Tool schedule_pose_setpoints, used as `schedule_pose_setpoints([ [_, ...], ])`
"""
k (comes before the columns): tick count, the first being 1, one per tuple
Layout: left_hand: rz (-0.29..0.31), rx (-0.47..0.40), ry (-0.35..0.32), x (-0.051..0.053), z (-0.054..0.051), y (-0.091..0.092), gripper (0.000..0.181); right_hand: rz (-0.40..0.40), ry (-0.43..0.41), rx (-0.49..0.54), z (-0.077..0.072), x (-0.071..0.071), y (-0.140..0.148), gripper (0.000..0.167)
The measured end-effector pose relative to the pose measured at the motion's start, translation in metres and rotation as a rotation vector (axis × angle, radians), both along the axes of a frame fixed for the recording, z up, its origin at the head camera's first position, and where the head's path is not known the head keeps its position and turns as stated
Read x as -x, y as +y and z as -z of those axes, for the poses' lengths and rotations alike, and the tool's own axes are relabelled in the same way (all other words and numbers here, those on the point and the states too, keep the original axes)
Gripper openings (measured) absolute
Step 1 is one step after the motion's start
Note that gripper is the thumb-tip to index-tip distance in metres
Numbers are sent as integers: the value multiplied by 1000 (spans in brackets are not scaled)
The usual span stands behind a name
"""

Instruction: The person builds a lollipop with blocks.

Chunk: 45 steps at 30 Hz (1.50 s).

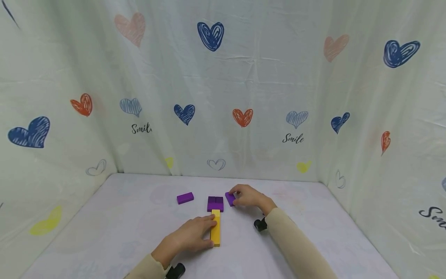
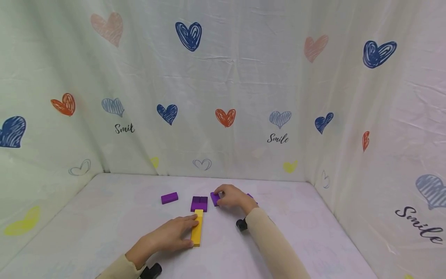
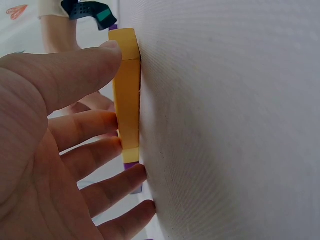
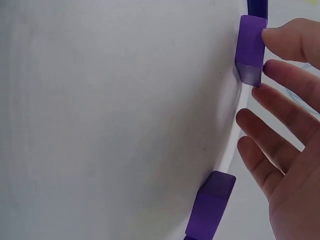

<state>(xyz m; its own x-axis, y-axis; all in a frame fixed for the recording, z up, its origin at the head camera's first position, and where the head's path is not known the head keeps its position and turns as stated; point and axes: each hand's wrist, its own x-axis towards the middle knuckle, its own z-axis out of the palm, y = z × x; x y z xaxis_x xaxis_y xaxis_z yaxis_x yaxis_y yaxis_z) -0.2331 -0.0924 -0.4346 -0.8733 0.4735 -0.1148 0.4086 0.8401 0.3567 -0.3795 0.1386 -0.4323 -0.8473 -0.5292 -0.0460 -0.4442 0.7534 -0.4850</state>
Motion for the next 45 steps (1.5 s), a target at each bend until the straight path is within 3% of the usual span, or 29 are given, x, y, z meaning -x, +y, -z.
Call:
schedule_pose_setpoints([
  [14,5,-16,-3,0,-1,-2,61,-16,70,-2,8,4,-10,38],
  [45,11,-15,3,1,-2,0,63,-11,73,-5,9,3,-15,39],
])
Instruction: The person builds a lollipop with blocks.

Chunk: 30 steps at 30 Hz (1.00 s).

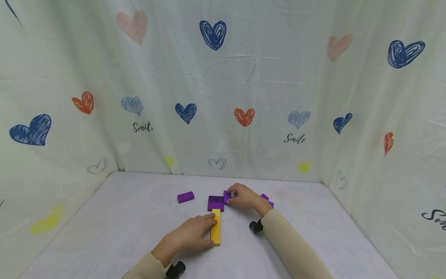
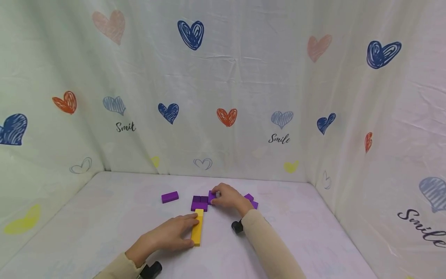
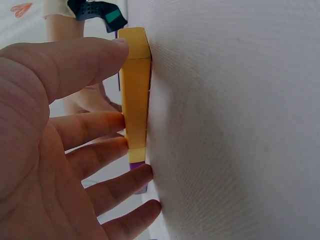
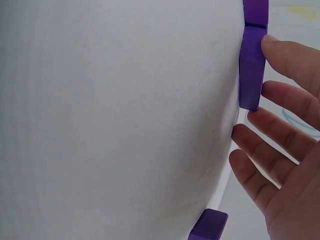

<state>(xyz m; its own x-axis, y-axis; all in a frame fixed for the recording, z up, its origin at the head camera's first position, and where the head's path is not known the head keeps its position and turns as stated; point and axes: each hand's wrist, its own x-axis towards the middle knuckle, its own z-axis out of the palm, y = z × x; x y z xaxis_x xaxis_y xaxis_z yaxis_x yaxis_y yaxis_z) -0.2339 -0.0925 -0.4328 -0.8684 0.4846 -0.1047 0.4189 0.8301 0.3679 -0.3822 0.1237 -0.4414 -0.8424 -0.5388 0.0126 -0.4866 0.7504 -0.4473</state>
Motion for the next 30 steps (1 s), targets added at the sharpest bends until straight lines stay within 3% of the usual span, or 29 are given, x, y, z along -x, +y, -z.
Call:
schedule_pose_setpoints([
  [19,16,-1,9,2,2,-1,62,20,-35,19,-1,0,0,37],
  [30,7,-25,51,1,-5,-8,57,28,-25,7,-1,-1,-1,35],
])
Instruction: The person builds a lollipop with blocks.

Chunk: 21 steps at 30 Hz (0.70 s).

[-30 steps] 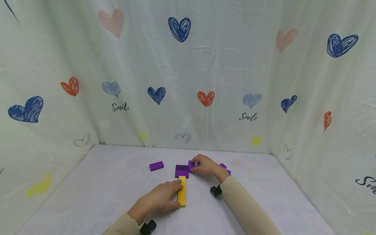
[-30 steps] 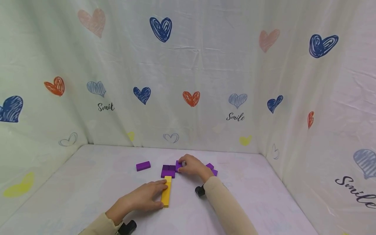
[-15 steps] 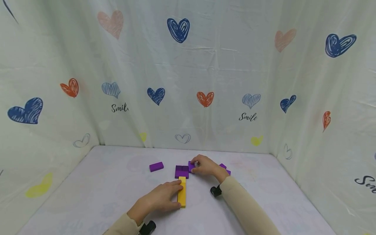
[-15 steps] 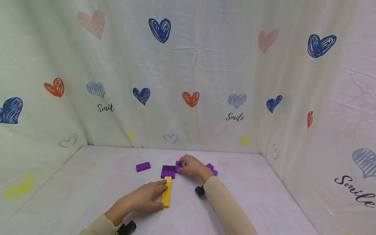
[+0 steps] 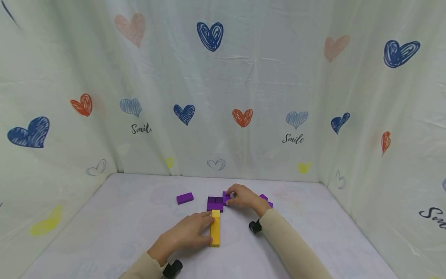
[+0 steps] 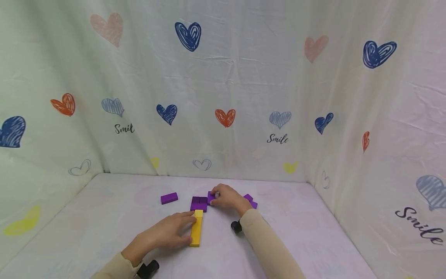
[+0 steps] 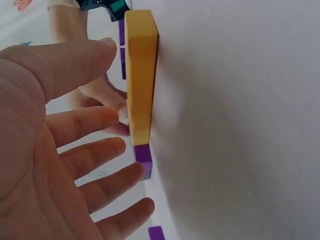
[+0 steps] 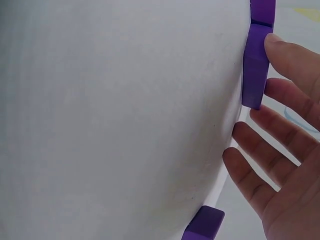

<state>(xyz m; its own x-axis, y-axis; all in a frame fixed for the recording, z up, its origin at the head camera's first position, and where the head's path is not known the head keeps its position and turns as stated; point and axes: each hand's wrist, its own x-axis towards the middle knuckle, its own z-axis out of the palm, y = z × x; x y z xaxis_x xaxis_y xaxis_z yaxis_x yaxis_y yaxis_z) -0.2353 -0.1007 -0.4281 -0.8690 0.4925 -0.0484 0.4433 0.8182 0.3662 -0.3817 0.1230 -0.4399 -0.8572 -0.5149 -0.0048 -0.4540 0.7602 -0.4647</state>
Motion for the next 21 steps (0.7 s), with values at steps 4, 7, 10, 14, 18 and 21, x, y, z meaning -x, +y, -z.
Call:
schedule_pose_setpoints([
  [4,-24,-12,18,5,-1,-8,55,2,6,-17,0,1,-1,35],
  [7,-41,-31,39,10,-3,-16,53,15,1,-36,-1,1,-1,35],
  [10,-69,-47,85,17,-3,-27,49,15,-6,-37,-2,0,-3,35],
  [14,-129,-22,157,30,-1,-44,44,8,-17,-29,-4,-1,-5,36],
  [18,-151,16,241,46,-1,-60,39,21,-15,-41,-4,-2,-5,36],
  [21,-161,10,306,56,-2,-71,37,29,-14,-51,-4,-2,-4,36],
])
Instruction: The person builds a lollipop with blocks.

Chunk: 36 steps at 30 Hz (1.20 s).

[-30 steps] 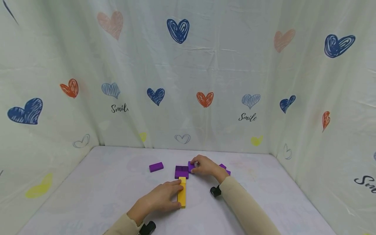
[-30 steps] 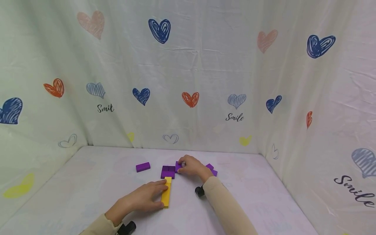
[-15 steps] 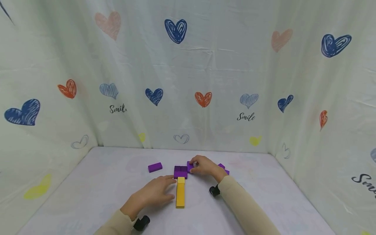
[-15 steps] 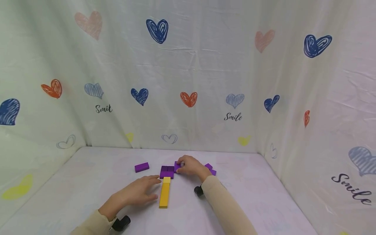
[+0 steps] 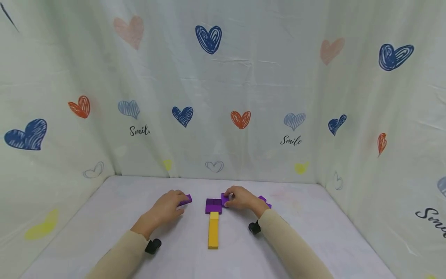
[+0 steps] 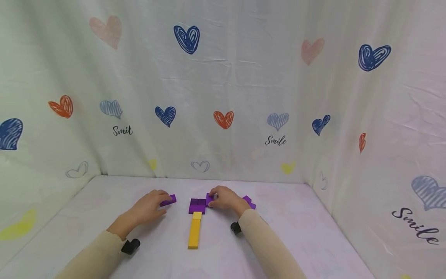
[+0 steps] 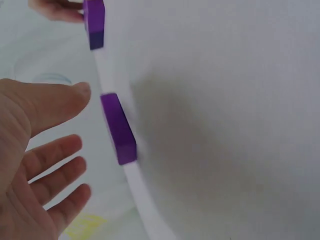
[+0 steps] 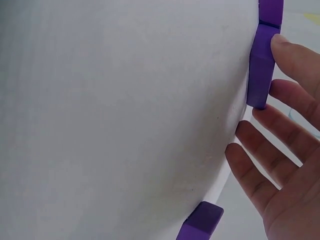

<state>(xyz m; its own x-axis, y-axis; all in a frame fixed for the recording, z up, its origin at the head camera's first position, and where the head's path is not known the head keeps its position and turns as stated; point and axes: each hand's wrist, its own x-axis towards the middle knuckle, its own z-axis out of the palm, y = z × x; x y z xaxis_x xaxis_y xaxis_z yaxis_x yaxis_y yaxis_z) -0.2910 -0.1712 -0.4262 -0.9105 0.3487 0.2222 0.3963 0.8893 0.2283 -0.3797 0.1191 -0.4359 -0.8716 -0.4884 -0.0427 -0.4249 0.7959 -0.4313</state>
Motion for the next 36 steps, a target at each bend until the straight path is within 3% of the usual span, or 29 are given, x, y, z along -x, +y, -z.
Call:
schedule_pose_setpoints([
  [4,-1,-17,77,9,0,-11,38,6,-5,6,1,0,1,36],
  [7,-7,-27,80,13,1,-17,44,6,-6,14,3,0,2,35],
  [11,-47,-46,-1,17,2,-21,48,5,-3,13,4,0,1,35],
  [17,-82,-57,-97,24,4,-25,40,1,-9,23,2,0,1,36],
  [25,-64,-106,-117,31,15,-29,33,-14,4,12,5,1,1,37],
  [36,-69,-139,-152,31,14,-23,30,-13,-6,9,3,2,2,38],
])
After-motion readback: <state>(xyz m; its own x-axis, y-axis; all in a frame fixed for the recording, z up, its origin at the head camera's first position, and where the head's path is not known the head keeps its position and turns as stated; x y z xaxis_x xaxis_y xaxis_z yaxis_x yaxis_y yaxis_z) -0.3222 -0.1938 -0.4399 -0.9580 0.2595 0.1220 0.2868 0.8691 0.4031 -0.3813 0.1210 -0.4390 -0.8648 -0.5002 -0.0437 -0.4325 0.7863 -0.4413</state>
